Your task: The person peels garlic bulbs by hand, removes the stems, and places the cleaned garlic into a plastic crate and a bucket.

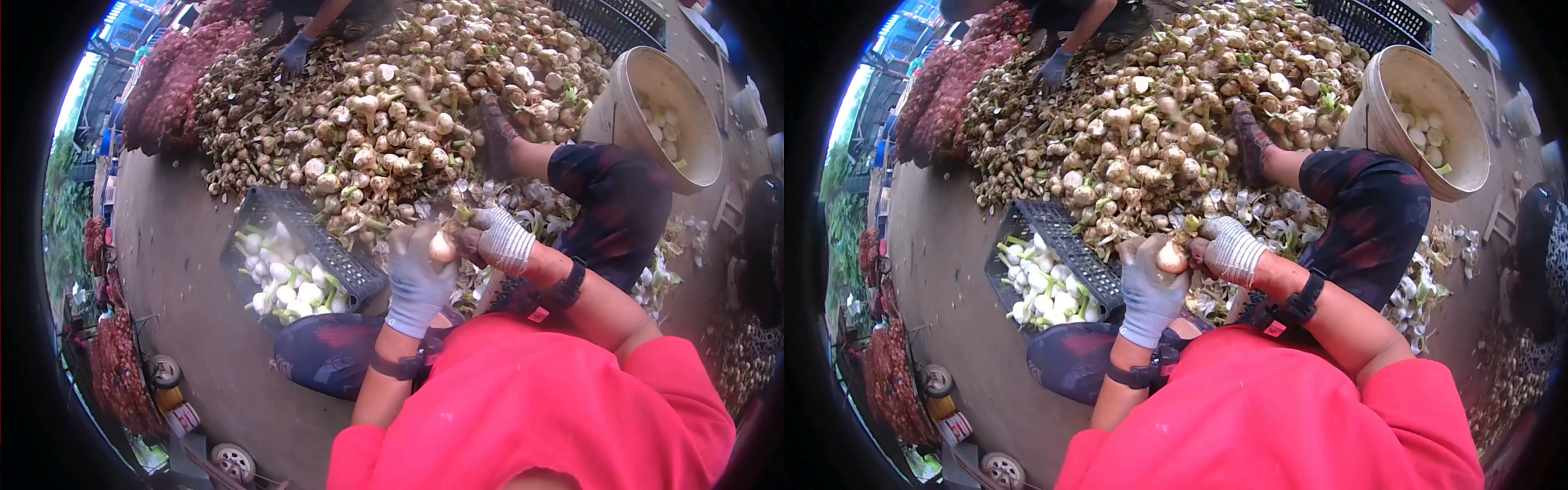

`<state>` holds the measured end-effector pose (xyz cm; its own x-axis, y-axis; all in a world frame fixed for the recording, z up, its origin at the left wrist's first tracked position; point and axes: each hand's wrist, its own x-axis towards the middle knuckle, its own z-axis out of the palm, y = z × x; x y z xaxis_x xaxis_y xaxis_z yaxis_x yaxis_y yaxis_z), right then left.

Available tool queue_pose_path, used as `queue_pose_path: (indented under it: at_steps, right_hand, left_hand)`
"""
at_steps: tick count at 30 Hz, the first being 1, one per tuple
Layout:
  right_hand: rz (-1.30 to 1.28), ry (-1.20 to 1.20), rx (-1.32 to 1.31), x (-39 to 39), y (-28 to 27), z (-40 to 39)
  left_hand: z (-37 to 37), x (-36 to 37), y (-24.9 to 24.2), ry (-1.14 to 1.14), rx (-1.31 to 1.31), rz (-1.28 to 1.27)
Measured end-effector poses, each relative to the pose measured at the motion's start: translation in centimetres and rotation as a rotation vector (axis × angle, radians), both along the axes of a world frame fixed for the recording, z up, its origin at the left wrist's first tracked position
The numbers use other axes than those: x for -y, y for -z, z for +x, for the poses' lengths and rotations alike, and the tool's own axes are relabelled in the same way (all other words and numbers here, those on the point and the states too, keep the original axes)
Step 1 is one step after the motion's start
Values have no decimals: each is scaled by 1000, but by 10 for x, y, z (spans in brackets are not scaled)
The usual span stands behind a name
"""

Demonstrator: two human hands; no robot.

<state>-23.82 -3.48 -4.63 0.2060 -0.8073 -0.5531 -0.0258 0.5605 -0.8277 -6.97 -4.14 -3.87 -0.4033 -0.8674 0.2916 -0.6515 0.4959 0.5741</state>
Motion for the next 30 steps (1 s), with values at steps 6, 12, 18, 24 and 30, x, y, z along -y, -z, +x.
queue_pose_path:
  at_steps: [6,12,18,24,30]
  right_hand:
    - [-60,129,587,-29,-13,-7]
    - [32,186,780,-48,-33,-16]
    - [-138,-186,167,-40,-50,-19]
    - [-618,-405,-951,-20,-36,-27]
    - [-524,-653,-176,-52,-39,-44]
  left_hand:
    - [18,-9,-24,114,-1217,1234]
    - [9,-20,-38,-189,-638,860]
    - [-10,-22,-28,-58,-632,621]
    - [11,-26,-53,-94,-865,939]
    - [39,-8,-40,-149,-1733,1094]
